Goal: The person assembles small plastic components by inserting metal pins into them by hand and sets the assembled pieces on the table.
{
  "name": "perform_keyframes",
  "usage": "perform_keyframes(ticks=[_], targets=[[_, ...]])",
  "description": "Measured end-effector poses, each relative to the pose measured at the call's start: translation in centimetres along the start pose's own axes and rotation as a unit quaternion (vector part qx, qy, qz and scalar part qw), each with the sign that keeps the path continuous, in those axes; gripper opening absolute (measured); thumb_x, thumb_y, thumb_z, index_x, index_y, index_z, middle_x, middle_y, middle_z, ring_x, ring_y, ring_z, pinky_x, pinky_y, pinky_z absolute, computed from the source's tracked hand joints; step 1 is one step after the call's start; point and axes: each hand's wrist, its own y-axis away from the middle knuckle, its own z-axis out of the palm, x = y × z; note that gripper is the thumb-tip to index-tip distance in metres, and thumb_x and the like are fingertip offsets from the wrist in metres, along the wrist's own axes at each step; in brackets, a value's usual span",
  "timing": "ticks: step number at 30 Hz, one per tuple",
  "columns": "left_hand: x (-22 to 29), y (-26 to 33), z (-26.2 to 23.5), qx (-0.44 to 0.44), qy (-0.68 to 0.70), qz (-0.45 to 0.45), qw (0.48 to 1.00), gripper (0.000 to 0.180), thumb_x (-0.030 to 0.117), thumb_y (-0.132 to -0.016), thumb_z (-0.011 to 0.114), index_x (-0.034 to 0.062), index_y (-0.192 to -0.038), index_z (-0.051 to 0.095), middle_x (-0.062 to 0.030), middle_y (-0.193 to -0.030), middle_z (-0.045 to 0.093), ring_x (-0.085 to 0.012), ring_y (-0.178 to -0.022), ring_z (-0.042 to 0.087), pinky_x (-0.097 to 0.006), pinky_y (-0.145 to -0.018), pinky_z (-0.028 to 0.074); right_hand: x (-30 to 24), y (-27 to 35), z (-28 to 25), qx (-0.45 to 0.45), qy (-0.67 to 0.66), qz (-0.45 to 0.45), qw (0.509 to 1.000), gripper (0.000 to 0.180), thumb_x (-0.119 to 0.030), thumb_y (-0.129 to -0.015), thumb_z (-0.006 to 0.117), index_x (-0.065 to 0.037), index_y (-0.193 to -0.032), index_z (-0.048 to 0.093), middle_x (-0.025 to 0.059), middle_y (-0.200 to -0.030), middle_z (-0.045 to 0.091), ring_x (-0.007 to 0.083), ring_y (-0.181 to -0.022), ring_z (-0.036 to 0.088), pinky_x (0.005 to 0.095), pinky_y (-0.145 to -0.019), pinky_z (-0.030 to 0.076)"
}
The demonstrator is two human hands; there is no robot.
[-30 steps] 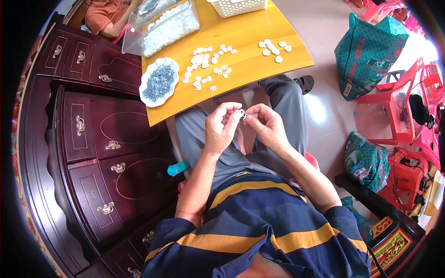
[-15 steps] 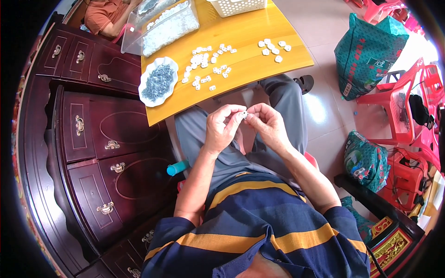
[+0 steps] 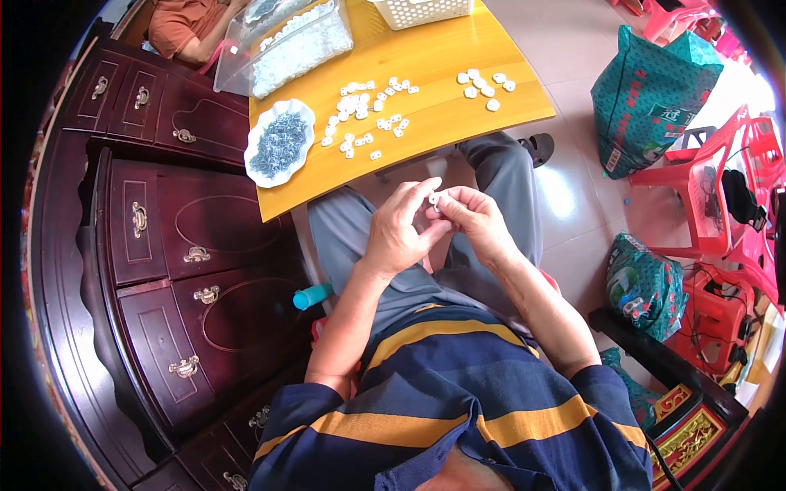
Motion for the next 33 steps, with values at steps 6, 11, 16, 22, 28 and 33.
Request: perform_keyframes(ticks=[6,11,16,22,28,33], targets=[[-0.4,-0.1,0.5,0.0,-0.081,0.038,0.996,0.046,0.006,-0.075,0.079,0.0066,-0.119,0.065,-0.0101,-0.106,0.066,-0.025,-0.079,0.069,-0.035,-0.072,0.057,0.6,-0.2,0.0,0.01,-0.035,-0.012,0.999,0.017,-0.019,-0.102,0.061,-0.003,-0.102,0.067,0.0048,-0.093,0.073,0.0078,-0.074,0.064,0.0226,-0.069,0.052],[-0.4,-0.5,0.1,-0.025,-0.012,0.015,1.0,0.041,-0.001,-0.078,0.078,0.003,-0.118,0.068,-0.0088,-0.099,0.068,-0.0167,-0.079,0.067,-0.029,-0.071,0.056,0.7,-0.3,0.1,0.015,-0.085,-0.002,0.996,0.015,-0.018,-0.102,0.061,-0.004,-0.103,0.067,0.0038,-0.092,0.072,0.0076,-0.075,0.064,0.0226,-0.071,0.052],[-1.0,-0.6,-0.2,-0.048,0.027,0.001,0.998,0.044,-0.002,-0.078,0.079,0.0034,-0.12,0.067,-0.0069,-0.1,0.068,-0.0126,-0.08,0.066,-0.026,-0.071,0.056,0.2,-0.1,-0.1,-0.007,-0.129,0.023,0.991,0.015,-0.019,-0.101,0.062,-0.006,-0.101,0.069,0.0024,-0.091,0.071,0.0077,-0.076,0.065,0.0227,-0.071,0.053],[-0.6,-0.1,0.7,0.002,0.088,-0.057,0.994,0.054,-0.003,-0.078,0.081,0.0049,-0.128,0.061,-0.006,-0.097,0.067,-0.0106,-0.078,0.066,-0.025,-0.07,0.057,1.1,-0.4,0.3,0.061,-0.068,-0.04,0.995,0.015,-0.018,-0.101,0.062,-0.005,-0.101,0.069,0.0011,-0.09,0.069,0.0072,-0.078,0.063,0.0228,-0.072,0.052],[-0.7,0.6,1.3,0.059,0.02,-0.086,0.994,0.03,0.002,-0.082,0.081,0.0033,-0.104,0.062,-0.0035,-0.082,0.067,-0.0071,-0.066,0.063,-0.023,-0.061,0.053,1.6,-0.5,-0.1,0.056,-0.09,-0.057,0.993,0.019,-0.023,-0.102,0.061,-0.006,-0.105,0.069,0.0012,-0.095,0.07,0.0089,-0.087,0.065,0.0269,-0.081,0.053],[-1.4,0.8,2.4,0.038,0.116,-0.124,0.985,0.011,0.006,-0.091,0.072,-0.0008,-0.088,0.064,-0.002,-0.073,0.067,-0.0047,-0.064,0.061,-0.022,-0.058,0.05,1.9,-0.4,0.4,0.079,-0.065,-0.056,0.993,0.018,-0.022,-0.103,0.061,-0.006,-0.104,0.069,0.0003,-0.095,0.069,0.0086,-0.086,0.063,0.0269,-0.08,0.051]])
